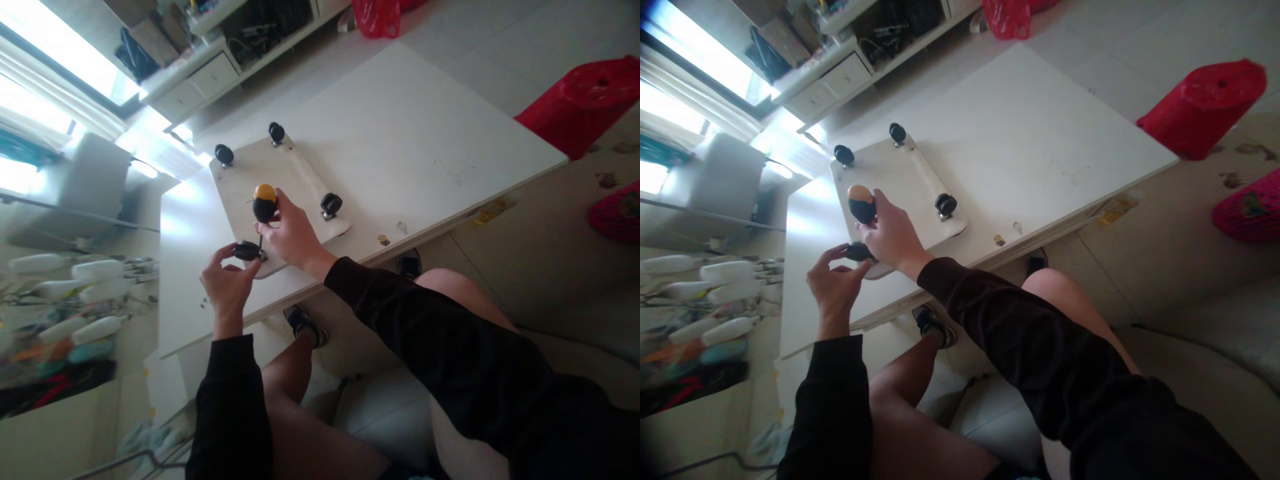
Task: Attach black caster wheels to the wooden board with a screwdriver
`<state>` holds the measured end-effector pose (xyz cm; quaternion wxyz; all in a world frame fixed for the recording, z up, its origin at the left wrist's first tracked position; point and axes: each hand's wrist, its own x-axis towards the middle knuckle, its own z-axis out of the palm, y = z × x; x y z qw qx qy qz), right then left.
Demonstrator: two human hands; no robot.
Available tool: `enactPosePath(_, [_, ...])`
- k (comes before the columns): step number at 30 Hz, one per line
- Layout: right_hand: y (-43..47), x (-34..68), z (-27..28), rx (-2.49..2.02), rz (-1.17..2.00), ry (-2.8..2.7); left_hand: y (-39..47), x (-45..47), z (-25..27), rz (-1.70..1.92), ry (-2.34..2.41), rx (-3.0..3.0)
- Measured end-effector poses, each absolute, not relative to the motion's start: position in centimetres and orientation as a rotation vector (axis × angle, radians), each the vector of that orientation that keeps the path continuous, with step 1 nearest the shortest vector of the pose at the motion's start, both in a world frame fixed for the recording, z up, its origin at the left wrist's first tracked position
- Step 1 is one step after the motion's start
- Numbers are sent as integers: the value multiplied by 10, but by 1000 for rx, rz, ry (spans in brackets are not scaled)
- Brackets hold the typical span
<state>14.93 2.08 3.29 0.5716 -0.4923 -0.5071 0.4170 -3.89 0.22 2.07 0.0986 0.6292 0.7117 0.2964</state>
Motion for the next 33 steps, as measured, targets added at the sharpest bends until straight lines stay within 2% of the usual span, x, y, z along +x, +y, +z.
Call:
enactPosePath(23, [22,149,27,-1132,921,-1196,5,-40,23,888,2050,1847])
enactPosePath(28, [24,149,27,-1115,831,-1274,5,-38,23,845,2021,1842])
enactPosePath(33, [23,151,36,-1098,886,-1350,4,-39,24,779,2004,1912])
